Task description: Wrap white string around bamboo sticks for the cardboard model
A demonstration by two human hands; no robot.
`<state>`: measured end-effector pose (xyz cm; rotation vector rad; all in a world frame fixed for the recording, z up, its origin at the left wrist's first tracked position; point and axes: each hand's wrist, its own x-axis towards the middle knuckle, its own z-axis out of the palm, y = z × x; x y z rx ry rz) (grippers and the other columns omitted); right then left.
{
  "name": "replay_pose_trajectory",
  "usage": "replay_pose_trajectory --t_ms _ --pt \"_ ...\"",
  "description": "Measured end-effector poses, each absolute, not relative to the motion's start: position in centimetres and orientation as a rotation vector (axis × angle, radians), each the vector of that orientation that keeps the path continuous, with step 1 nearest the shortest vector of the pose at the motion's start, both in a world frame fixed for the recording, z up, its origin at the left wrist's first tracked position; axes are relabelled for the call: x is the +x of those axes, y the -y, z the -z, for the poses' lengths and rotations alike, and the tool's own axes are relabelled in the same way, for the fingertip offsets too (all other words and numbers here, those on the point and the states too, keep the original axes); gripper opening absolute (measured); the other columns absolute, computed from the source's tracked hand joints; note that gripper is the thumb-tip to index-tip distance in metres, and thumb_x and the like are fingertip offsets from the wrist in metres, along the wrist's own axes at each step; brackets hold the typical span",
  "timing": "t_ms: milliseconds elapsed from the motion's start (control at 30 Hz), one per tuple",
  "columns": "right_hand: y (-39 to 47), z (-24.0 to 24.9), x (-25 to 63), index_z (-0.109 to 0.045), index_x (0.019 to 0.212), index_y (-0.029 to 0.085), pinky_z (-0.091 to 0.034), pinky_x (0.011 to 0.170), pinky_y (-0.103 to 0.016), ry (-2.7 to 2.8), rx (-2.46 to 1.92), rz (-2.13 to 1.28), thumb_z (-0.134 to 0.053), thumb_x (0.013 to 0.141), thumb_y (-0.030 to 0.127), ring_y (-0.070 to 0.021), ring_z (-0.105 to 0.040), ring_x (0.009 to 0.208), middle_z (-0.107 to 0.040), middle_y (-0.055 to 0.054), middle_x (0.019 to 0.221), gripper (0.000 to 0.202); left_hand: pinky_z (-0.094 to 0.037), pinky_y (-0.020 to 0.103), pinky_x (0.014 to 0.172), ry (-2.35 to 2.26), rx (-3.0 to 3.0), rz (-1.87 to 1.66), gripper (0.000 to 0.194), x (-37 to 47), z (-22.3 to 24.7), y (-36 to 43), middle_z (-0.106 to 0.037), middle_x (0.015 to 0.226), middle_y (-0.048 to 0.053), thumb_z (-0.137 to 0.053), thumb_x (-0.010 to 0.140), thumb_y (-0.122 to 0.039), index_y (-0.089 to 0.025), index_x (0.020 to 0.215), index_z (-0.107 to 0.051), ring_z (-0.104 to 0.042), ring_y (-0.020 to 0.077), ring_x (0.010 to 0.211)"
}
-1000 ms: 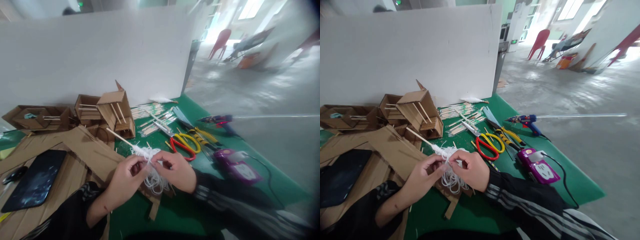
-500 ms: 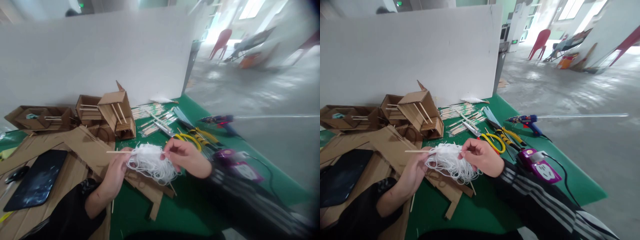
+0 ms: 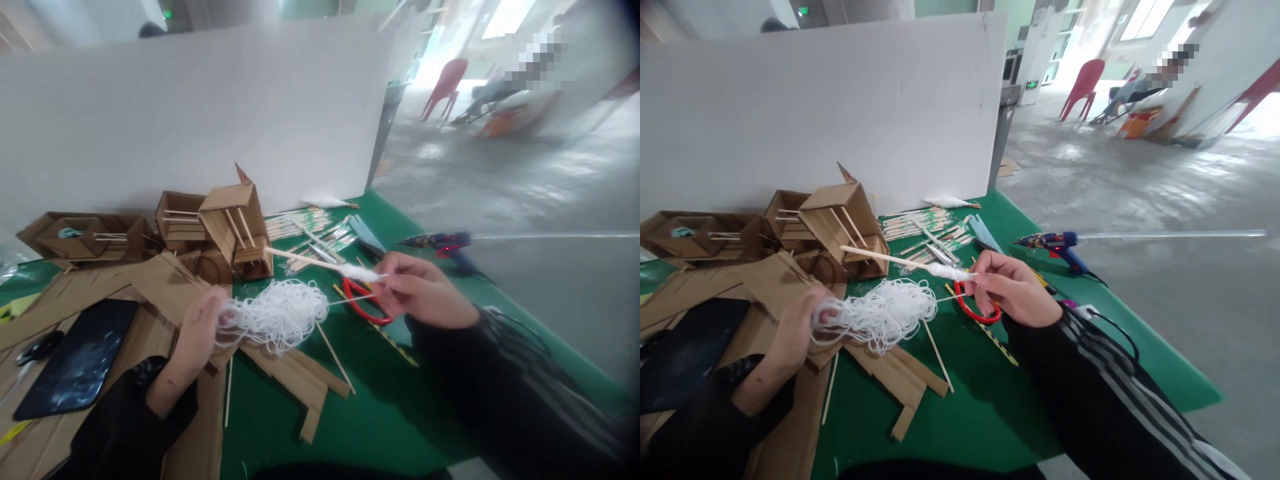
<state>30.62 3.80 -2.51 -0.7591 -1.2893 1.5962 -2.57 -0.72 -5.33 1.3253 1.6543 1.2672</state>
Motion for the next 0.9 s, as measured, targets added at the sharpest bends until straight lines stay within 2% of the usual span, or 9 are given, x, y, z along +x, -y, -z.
replay_pose_trajectory --t_ms 100,167,333,400,467,600,667,800,900 --pt "-3.3 2.8 30.1 -0.055 0.072 0.018 -0.037 0.038 -0.020 1.366 -0.726 -1.610 -0.070 0.078 0.026 -0.0084 -0.051 0.039 -0.067 -0.001 0.061 0.019 -0.040 0.039 0.087 -1.863 2.008 -1.023 0.019 -2.4 4.8 1.2 -0.064 0.087 0.005 -0.053 0.083 -0.037 -0.019 0.082 -0.060 -0.056 0.0237 0.087" --pt "-3.0 3.0 29.6 -0.055 0.073 0.017 -0.038 0.040 -0.020 1.406 -0.724 -1.631 -0.068 0.080 0.025 -0.0078 -0.052 0.041 -0.068 -0.002 0.064 0.017 -0.031 0.045 0.099 -1.824 2.255 -1.017 0.028 -1.6 4.4 1.7 -0.062 0.111 0.009 -0.056 0.083 -0.036 -0.019 0.104 -0.060 -0.050 0.0287 0.109" --pt "-2.1 3.2 28.1 -0.055 0.075 0.015 -0.042 0.041 -0.019 1.506 -0.736 -1.693 -0.068 0.080 0.028 -0.0056 -0.053 0.042 -0.069 -0.005 0.075 0.019 -0.033 0.044 0.104 -1.329 2.150 -0.717 0.054 2.4 3.4 2.9 -0.048 0.138 0.008 -0.056 0.086 -0.038 -0.026 0.136 -0.040 -0.043 0.0276 0.125" --pt "-1.7 3.4 27.5 -0.055 0.076 0.014 -0.041 0.041 -0.018 1.537 -0.719 -1.724 -0.068 0.080 0.029 -0.0047 -0.052 0.042 -0.068 -0.004 0.075 0.020 -0.036 0.041 0.103 -1.190 2.007 -0.716 0.059 4.1 3.0 2.8 -0.049 0.138 0.006 -0.058 0.085 -0.038 -0.029 0.139 -0.036 -0.046 0.0262 0.124" --pt "-1.3 3.6 26.9 -0.055 0.076 0.014 -0.042 0.040 -0.016 1.544 -0.694 -1.763 -0.068 0.080 0.030 -0.0036 -0.051 0.042 -0.067 -0.003 0.074 0.021 -0.043 0.036 0.097 -1.092 1.874 -0.785 0.053 5.5 2.7 2.5 -0.055 0.131 0.006 -0.058 0.086 -0.037 -0.029 0.136 -0.041 -0.053 0.0240 0.117" --pt "-0.8 4.3 26.3 -0.054 0.076 0.014 -0.044 0.042 -0.016 1.497 -0.715 -1.846 -0.069 0.078 0.030 -0.0057 -0.055 0.045 -0.059 0.002 0.062 0.022 -0.047 0.030 0.083 -1.096 1.801 -0.883 0.024 6.1 2.5 1.9 -0.067 0.104 0.005 -0.053 0.089 -0.036 -0.022 0.106 -0.062 -0.062 0.0197 0.093" --pt "-0.9 4.5 26.3 -0.054 0.076 0.015 -0.046 0.042 -0.016 1.483 -0.754 -1.835 -0.069 0.077 0.030 -0.0071 -0.057 0.050 -0.059 0.002 0.065 0.022 -0.047 0.028 0.074 -1.176 1.758 -0.881 0.022 5.6 2.3 1.8 -0.069 0.090 0.004 -0.054 0.089 -0.038 -0.020 0.098 -0.063 -0.062 0.0179 0.082" --pt "-1.3 4.8 26.4 -0.054 0.074 0.014 -0.045 0.043 -0.017 1.529 -0.833 -1.735 -0.068 0.077 0.030 -0.0058 -0.056 0.055 -0.061 -0.005 0.091 0.021 -0.044 0.023 0.057 -1.245 1.568 -0.906 0.027 4.5 1.9 1.8 -0.068 0.080 0.004 -0.053 0.088 -0.043 -0.018 0.091 -0.062 -0.058 0.0144 0.066" --pt "-1.3 4.9 26.2 -0.055 0.076 0.015 -0.042 0.045 -0.018 1.655 -0.906 -1.634 -0.065 0.078 0.029 -0.0071 -0.052 0.054 -0.058 -0.001 0.075 0.017 -0.045 0.022 0.061 -1.176 1.416 -0.990 0.028 4.4 1.9 1.9 -0.071 0.087 0.006 -0.052 0.088 -0.045 -0.017 0.087 -0.059 -0.058 0.0131 0.068"
